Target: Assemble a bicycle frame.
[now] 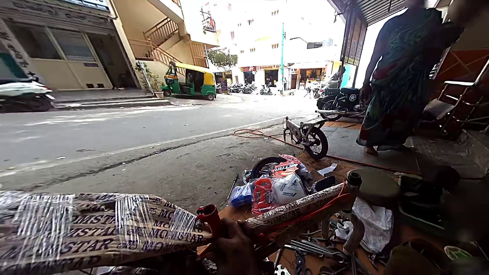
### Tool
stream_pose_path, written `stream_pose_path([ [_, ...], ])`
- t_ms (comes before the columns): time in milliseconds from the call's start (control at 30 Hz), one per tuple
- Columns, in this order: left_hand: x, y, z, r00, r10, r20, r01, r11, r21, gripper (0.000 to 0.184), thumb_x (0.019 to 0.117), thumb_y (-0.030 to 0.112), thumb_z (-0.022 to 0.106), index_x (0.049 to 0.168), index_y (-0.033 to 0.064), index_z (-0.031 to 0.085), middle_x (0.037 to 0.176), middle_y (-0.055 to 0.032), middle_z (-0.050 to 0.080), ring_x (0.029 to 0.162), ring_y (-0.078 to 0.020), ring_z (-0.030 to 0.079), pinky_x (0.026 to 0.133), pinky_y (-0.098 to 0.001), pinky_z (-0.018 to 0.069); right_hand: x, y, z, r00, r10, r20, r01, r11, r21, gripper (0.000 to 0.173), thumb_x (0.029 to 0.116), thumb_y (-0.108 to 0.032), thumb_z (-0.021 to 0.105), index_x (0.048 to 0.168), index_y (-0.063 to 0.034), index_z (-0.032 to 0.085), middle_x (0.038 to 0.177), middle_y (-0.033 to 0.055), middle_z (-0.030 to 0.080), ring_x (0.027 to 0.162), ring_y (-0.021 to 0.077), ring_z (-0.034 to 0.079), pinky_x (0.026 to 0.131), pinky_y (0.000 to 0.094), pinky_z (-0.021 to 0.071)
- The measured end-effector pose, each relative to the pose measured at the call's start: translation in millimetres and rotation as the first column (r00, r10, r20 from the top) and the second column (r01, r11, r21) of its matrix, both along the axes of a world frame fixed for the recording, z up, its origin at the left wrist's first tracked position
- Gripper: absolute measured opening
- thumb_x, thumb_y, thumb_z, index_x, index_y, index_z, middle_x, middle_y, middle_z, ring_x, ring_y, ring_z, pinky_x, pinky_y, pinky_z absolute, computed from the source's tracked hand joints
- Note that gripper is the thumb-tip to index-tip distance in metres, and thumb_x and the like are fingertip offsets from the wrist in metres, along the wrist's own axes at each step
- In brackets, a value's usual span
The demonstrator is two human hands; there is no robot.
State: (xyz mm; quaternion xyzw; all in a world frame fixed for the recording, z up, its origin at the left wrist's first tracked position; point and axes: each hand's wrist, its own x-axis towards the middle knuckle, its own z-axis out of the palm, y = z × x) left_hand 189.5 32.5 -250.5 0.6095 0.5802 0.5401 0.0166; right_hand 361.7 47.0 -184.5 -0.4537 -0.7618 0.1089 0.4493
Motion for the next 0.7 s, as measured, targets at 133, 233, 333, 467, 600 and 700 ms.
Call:
stream_pose_path([
  [133,3.7,-1.4,8.4,0.999,-0.035,0.036,0.034,0.999,0.014,0.041,0.1093,0.038,0.043,0.102,0.0138,0.075,0.116,-0.0065,0.072,0.125,-0.0230,0.058,0.118,-0.0555,0.0233,-0.5,0.2,2.1,1.000,0.007,0.003,-0.007,1.000,-0.006,0.015,0.0927,-0.034,0.070,0.091,-0.0230,0.080,0.142,0.0087,0.062,0.136,0.0227,0.052,0.120,0.0504,0.0285],
  [233,1.9,-10.0,16.3,0.992,-0.124,0.035,0.123,0.992,0.026,0.031,0.1060,0.034,0.050,0.111,0.0122,0.071,0.114,-0.0046,0.069,0.119,-0.0188,0.057,0.114,-0.0510,0.0278,-1.4,-1.1,3.5,1.000,0.006,-0.009,-0.006,1.000,-0.011,0.014,0.0928,-0.033,0.070,0.090,-0.0230,0.080,0.143,0.0089,0.061,0.137,0.0233,0.051,0.120,0.0510,0.0274],
  [333,8.9,-13.7,29.6,0.996,-0.086,-0.027,0.087,0.996,0.012,0.035,0.1051,0.029,0.046,0.107,0.0038,0.070,0.110,-0.0140,0.067,0.116,-0.0252,0.057,0.111,-0.0563,0.0263,-2.0,0.2,5.5,1.000,-0.011,0.005,0.011,0.999,-0.032,0.015,0.0930,-0.035,0.069,0.091,-0.0253,0.080,0.144,0.0072,0.060,0.137,0.0240,0.051,0.120,0.0515,0.0280],
  [467,22.1,-11.5,36.2,0.999,0.039,-0.033,-0.038,0.999,0.031,0.047,0.1064,0.031,0.038,0.099,0.0024,0.074,0.106,-0.0151,0.070,0.115,-0.0294,0.060,0.112,-0.0593,0.0278,-0.8,0.0,5.1,0.999,-0.017,0.032,0.018,0.998,-0.052,0.017,0.0946,-0.039,0.066,0.094,-0.0281,0.080,0.143,0.0042,0.061,0.136,0.0226,0.051,0.119,0.0519,0.0299],
  [600,17.6,-11.4,32.4,1.000,-0.031,-0.004,0.031,0.999,0.034,0.038,0.1061,0.037,0.041,0.107,0.0132,0.070,0.107,-0.0017,0.068,0.113,-0.0166,0.059,0.109,-0.0556,0.0298,0.2,3.0,2.5,0.999,-0.017,0.028,0.018,0.999,-0.044,0.018,0.0955,-0.041,0.065,0.092,-0.0309,0.079,0.142,0.0021,0.061,0.135,0.0203,0.051,0.117,0.0506,0.0314],
  [700,17.5,-12.6,33.2,1.000,-0.028,0.000,0.028,1.000,0.012,0.041,0.1055,0.039,0.040,0.103,0.0120,0.071,0.107,-0.0045,0.067,0.115,-0.0198,0.058,0.109,-0.0586,0.0282,0.7,2.3,3.7,0.999,-0.014,0.031,0.016,0.999,-0.043,0.017,0.0952,-0.041,0.066,0.091,-0.0306,0.079,0.143,0.0035,0.060,0.136,0.0215,0.051,0.118,0.0512,0.0301],
])
